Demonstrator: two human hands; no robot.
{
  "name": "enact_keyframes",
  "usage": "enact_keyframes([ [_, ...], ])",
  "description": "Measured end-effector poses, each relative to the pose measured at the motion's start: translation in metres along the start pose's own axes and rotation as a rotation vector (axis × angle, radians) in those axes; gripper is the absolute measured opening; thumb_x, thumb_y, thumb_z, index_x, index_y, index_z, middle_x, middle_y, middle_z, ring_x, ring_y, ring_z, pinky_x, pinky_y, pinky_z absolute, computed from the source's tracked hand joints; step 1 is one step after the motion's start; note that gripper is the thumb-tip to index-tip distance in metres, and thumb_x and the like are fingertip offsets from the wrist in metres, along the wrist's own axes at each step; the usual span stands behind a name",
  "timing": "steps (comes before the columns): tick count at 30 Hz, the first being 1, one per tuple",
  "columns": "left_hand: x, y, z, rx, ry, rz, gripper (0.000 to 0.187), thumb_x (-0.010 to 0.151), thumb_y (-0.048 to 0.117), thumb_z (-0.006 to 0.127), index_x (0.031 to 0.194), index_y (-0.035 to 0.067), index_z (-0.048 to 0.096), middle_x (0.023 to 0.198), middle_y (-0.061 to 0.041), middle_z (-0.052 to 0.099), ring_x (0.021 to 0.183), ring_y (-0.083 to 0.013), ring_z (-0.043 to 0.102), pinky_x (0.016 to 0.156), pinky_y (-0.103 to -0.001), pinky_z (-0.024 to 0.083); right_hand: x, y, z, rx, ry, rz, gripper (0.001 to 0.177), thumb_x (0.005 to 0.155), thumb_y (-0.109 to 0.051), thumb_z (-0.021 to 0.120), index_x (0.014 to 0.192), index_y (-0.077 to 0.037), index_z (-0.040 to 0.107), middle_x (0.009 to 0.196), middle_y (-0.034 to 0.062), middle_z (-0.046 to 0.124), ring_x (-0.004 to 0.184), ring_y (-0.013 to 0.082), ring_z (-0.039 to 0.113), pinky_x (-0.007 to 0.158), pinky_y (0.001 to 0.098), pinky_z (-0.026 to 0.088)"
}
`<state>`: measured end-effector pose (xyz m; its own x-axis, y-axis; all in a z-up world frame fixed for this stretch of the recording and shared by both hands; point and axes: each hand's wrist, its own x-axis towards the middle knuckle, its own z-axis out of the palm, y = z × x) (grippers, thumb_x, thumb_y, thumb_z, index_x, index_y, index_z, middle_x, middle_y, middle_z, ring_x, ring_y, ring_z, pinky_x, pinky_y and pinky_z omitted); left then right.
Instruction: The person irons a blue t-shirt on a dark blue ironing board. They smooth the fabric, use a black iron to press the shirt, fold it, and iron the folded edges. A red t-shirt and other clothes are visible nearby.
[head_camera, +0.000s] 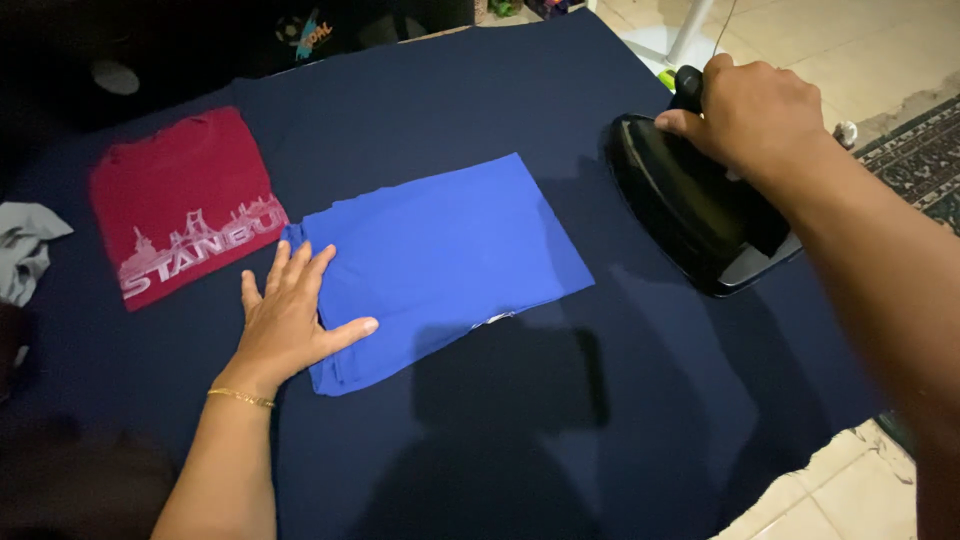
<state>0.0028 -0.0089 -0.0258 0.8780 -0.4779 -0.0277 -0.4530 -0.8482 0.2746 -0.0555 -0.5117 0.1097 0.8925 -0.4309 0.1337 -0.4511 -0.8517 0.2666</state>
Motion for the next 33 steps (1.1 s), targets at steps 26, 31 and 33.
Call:
enact_keyframes([
  [26, 0.005, -0.010, 0.010, 0.011, 0.023, 0.003, 0.114, 0.068, 0.072, 0.072, 0.160, 0.020, 0.029, 0.168, -0.013, 0.025, 0.160, -0.0325, 0.006, 0.117, -0.071, 0.005, 0.020, 0.003, 0.038, 0.111, -0.130, 0.092, 0.079, 0.096, -0.077, 0.058, 0.131, -0.006, 0.059, 0.116, 0.0265, 0.072, 0.106, 0.0506, 0.069, 0.079, 0.0581, 0.054],
  [31, 0.002, 0.001, 0.000, -0.032, -0.011, -0.032, 0.111, 0.070, 0.070, 0.071, 0.160, 0.020, 0.029, 0.169, -0.013, 0.022, 0.160, -0.0316, 0.004, 0.119, -0.070, 0.001, 0.009, -0.003, 0.030, 0.095, -0.134, 0.092, 0.081, 0.099, -0.076, 0.054, 0.136, -0.004, 0.048, 0.121, 0.0241, 0.067, 0.105, 0.0489, 0.069, 0.078, 0.0575, 0.054],
  [33, 0.001, -0.003, 0.004, -0.027, 0.027, 0.002, 0.110, 0.071, 0.072, 0.070, 0.159, 0.019, 0.031, 0.168, -0.013, 0.025, 0.160, -0.0321, 0.006, 0.118, -0.070, 0.003, 0.006, -0.005, 0.033, -0.049, 0.008, 0.066, 0.085, 0.097, -0.082, 0.052, 0.137, -0.007, 0.049, 0.120, 0.0220, 0.062, 0.091, 0.0426, 0.072, 0.068, 0.0514, 0.057],
])
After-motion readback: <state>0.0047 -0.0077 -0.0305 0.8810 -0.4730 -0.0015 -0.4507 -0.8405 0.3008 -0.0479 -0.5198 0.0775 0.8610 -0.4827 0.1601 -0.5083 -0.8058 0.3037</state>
